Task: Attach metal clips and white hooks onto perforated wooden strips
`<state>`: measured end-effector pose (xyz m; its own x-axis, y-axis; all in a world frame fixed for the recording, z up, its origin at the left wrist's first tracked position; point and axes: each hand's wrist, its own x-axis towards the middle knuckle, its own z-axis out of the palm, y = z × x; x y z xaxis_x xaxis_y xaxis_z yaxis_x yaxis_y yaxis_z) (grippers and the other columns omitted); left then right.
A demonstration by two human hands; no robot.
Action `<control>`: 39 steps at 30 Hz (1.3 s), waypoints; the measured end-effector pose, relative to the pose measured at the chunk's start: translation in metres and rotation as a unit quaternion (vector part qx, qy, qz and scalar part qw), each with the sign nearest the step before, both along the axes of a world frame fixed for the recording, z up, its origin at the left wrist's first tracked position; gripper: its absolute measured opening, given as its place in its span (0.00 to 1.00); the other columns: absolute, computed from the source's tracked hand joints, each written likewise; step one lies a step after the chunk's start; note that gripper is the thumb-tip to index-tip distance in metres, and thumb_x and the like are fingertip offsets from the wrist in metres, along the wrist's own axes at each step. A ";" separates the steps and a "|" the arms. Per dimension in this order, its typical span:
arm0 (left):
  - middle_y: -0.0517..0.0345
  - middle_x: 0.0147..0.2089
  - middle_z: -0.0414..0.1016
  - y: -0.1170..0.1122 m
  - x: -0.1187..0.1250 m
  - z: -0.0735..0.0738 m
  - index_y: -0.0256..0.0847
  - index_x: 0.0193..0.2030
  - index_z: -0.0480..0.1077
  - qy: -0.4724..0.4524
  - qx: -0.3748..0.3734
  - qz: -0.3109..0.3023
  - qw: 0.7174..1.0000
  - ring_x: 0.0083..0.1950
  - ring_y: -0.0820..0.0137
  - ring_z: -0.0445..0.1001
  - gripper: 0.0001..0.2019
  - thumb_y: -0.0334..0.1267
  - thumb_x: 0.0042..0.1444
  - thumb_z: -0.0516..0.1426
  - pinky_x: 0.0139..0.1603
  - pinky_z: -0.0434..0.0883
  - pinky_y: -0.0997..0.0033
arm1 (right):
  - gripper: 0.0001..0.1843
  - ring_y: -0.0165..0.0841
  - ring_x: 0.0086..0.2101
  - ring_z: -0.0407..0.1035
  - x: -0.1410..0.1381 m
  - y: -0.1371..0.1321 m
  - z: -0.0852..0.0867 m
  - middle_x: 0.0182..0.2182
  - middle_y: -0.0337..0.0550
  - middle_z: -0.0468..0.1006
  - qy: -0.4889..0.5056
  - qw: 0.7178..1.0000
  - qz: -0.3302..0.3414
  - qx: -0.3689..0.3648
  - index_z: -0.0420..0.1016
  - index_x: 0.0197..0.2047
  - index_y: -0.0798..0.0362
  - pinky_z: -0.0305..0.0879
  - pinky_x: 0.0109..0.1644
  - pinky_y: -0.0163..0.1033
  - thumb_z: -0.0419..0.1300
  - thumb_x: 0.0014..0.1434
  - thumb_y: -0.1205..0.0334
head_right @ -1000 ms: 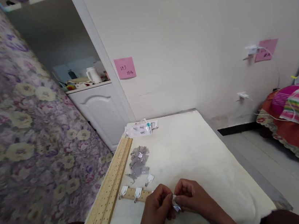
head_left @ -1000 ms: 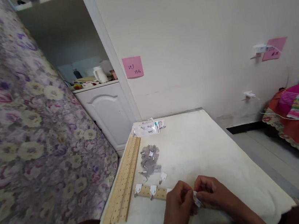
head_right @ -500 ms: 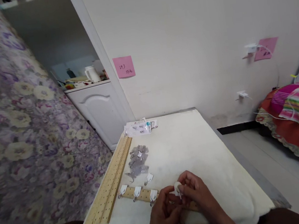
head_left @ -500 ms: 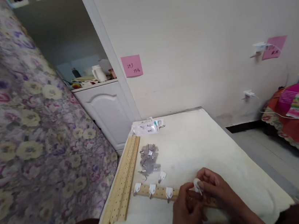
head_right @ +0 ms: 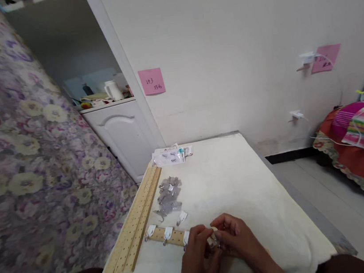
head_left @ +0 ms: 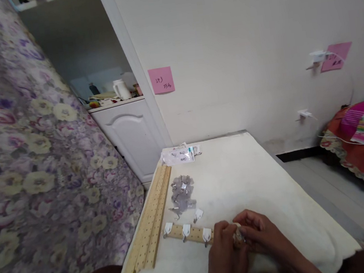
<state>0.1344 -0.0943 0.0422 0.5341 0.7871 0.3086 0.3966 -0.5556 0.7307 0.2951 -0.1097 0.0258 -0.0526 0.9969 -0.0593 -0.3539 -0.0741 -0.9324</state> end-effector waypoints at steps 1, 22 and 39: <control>0.49 0.54 0.64 0.001 -0.001 0.003 0.45 0.50 0.64 -0.005 0.004 -0.002 1.000 0.48 0.65 0.69 0.14 0.32 0.56 0.53 0.45 0.70 0.65 | 0.17 0.24 0.26 0.66 0.000 -0.001 0.002 0.27 0.36 0.74 0.007 1.000 0.010 -0.007 0.72 0.37 0.54 0.60 0.30 0.30 0.67 0.48 0.53; 0.55 0.43 0.68 0.002 0.003 0.016 0.42 0.42 0.63 -0.001 -0.009 -0.015 1.000 0.44 0.67 0.69 0.11 0.31 0.52 0.56 0.45 0.67 0.66 | 0.17 0.25 0.25 0.67 0.001 0.003 -0.002 0.25 0.37 0.75 0.003 1.000 0.007 0.009 0.72 0.33 0.55 0.59 0.28 0.31 0.70 0.44 0.54; 0.60 0.28 0.72 0.002 0.000 0.012 0.41 0.38 0.65 -0.096 -0.214 0.014 0.972 0.30 0.71 0.71 0.10 0.45 0.60 0.51 0.31 0.65 0.75 | 0.14 0.28 0.27 0.67 0.015 0.001 -0.004 0.26 0.37 0.73 -0.147 0.987 -0.022 0.059 0.73 0.34 0.54 0.61 0.31 0.33 0.63 0.52 0.51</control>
